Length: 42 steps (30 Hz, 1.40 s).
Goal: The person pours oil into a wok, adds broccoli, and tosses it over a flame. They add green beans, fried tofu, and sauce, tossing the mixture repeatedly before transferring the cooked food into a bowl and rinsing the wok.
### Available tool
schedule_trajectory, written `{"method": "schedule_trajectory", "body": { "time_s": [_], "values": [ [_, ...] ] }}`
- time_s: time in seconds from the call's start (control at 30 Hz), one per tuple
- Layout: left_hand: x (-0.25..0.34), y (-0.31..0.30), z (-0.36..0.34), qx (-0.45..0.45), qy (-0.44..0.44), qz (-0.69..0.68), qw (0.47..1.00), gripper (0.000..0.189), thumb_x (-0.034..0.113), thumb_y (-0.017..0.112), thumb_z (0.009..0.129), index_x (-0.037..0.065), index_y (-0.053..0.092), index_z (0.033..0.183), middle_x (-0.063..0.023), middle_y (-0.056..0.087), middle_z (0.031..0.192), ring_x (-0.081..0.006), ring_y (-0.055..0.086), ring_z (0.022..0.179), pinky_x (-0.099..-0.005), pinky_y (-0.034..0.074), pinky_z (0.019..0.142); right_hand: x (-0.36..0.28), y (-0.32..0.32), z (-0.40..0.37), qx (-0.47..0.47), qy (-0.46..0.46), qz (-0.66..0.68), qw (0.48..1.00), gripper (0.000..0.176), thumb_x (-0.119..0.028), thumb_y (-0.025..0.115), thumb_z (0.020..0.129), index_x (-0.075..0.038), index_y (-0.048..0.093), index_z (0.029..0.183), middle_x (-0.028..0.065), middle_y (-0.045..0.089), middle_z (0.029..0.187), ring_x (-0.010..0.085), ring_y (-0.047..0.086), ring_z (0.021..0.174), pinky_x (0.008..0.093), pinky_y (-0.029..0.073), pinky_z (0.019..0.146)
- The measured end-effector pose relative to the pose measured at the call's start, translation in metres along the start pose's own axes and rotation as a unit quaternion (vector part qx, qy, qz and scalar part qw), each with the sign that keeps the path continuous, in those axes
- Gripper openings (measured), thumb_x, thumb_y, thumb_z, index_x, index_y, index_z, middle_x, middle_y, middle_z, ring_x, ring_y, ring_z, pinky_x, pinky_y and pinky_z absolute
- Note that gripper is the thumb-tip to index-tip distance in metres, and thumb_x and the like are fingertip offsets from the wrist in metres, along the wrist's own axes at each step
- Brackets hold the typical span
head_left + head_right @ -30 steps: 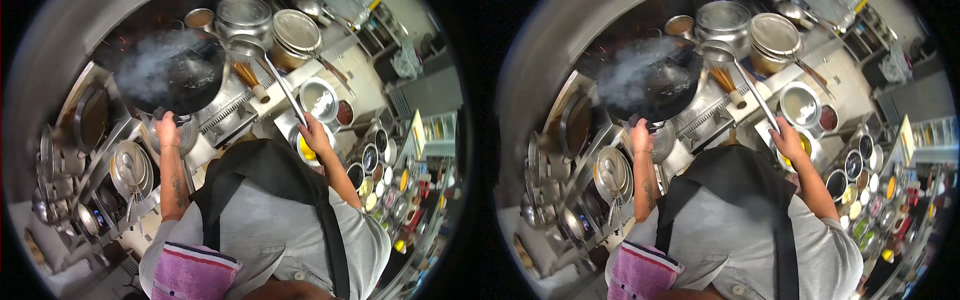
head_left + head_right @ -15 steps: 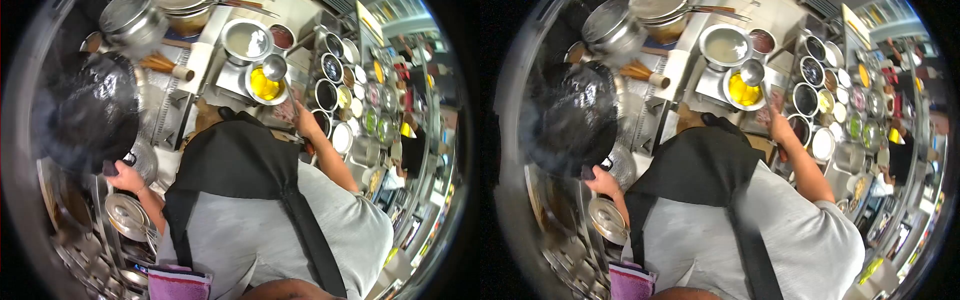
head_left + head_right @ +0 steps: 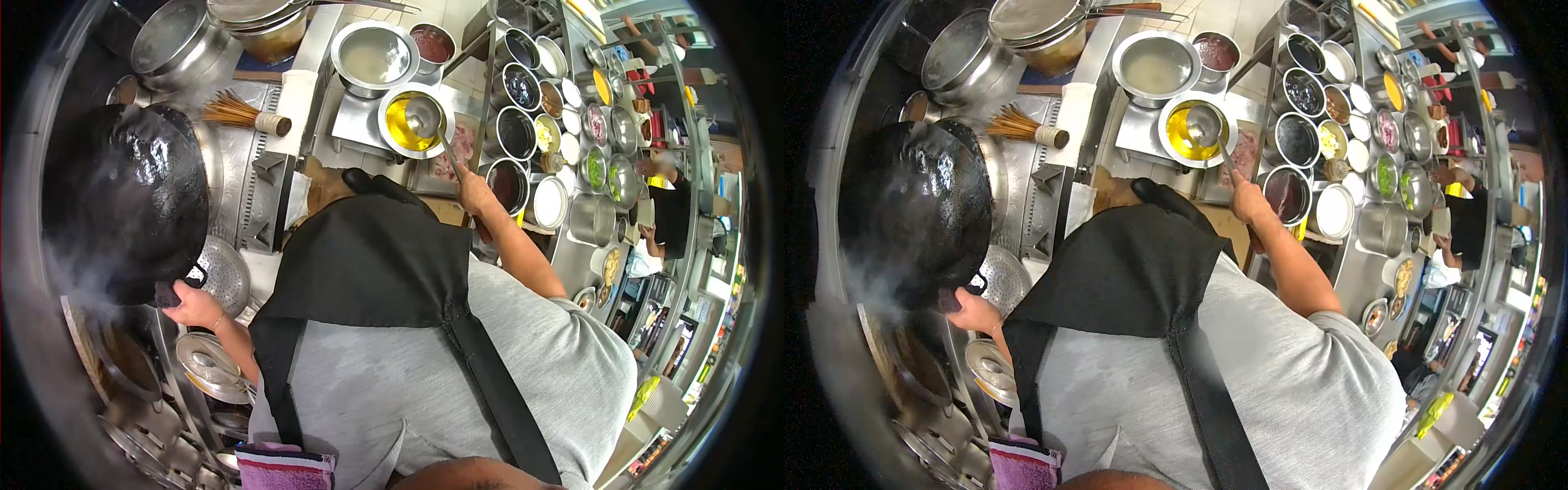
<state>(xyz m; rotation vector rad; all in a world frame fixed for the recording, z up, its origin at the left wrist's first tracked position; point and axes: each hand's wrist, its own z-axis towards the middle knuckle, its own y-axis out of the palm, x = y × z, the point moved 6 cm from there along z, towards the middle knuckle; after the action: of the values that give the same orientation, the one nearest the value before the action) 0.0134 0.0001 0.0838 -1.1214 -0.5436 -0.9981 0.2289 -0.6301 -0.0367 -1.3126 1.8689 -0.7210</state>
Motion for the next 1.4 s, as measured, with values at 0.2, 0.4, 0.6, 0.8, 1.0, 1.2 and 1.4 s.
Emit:
{"method": "schedule_trajectory", "body": {
  "time_s": [0.2,0.4,0.6,0.8,1.0,1.2,1.4],
  "values": [
    [-0.007,0.008,0.003,0.001,-0.052,-0.052,0.997,0.044,0.017,0.070,0.085,-0.014,0.067,0.116,-0.0276,0.073,0.112,-0.0372,0.069,0.099,-0.0442,0.053,0.092,0.006,-0.019,-0.011,-0.001,-0.047,0.178,0.983,0.067,-0.006,0.060,0.093,-0.003,0.041,0.157,0.0263,0.074,0.096,0.0354,0.074,0.076,0.0438,0.059,0.068],
    [-0.072,0.076,0.009,-0.083,-0.382,-0.165,0.905,0.025,0.024,0.071,0.086,0.004,0.061,0.076,-0.0053,0.055,0.066,-0.0206,0.053,0.051,-0.0364,0.043,0.047,-0.112,-0.079,-0.076,-0.082,-0.080,0.224,0.968,0.064,-0.005,0.060,0.100,-0.015,0.042,0.161,0.0026,0.056,0.072,0.0115,0.049,0.048,0.0310,0.041,0.043],
    [-0.060,0.149,-0.007,-0.153,-0.502,-0.444,0.726,0.022,0.028,0.059,0.097,0.007,0.052,0.093,-0.0077,0.051,0.078,-0.0157,0.041,0.046,-0.0290,0.030,0.037,-0.269,-0.094,-0.093,0.025,-0.432,0.053,0.900,0.075,-0.004,0.063,0.093,-0.018,0.038,0.162,0.0257,0.071,0.123,0.0400,0.071,0.103,0.0449,0.053,0.097],
    [-0.056,0.185,0.000,-0.062,-0.500,-0.410,0.760,0.023,0.023,0.059,0.093,0.001,0.052,0.090,-0.0081,0.052,0.070,-0.0162,0.043,0.041,-0.0308,0.034,0.035,-0.442,-0.007,-0.067,0.045,-0.526,-0.105,0.842,0.081,-0.004,0.057,0.090,-0.024,0.031,0.164,0.0277,0.073,0.103,0.0465,0.072,0.090,0.0549,0.057,0.086],
    [-0.095,0.208,0.007,-0.130,-0.492,-0.387,0.769,0.027,0.034,0.063,0.092,0.010,0.055,0.100,-0.0063,0.057,0.079,-0.0161,0.043,0.043,-0.0301,0.035,0.037,-0.524,0.076,-0.031,0.074,-0.516,-0.238,0.820,0.079,-0.005,0.049,0.101,-0.045,0.024,0.165,0.0189,0.065,0.134,0.0350,0.073,0.112,0.0475,0.059,0.094],
    [-0.079,0.138,-0.028,-0.409,-0.419,-0.446,0.677,0.050,0.055,0.063,0.095,0.014,0.061,0.122,-0.0096,0.066,0.087,-0.0126,0.042,0.045,-0.0259,0.032,0.037,-0.468,0.013,-0.082,0.268,-0.613,-0.030,0.742,0.041,-0.022,0.061,0.095,-0.021,0.063,0.135,0.0102,0.061,0.111,0.0320,0.061,0.112,0.0465,0.051,0.095],
    [-0.060,0.087,-0.163,-0.563,-0.406,-0.290,0.659,0.048,0.050,0.065,0.098,0.009,0.066,0.124,-0.0133,0.069,0.107,-0.0236,0.064,0.080,-0.0382,0.056,0.073,-0.201,-0.014,-0.120,0.325,-0.599,0.115,0.723,0.019,-0.024,0.067,0.099,-0.018,0.073,0.116,0.0074,0.063,0.100,0.0286,0.066,0.096,0.0440,0.054,0.077]
  ]
}}
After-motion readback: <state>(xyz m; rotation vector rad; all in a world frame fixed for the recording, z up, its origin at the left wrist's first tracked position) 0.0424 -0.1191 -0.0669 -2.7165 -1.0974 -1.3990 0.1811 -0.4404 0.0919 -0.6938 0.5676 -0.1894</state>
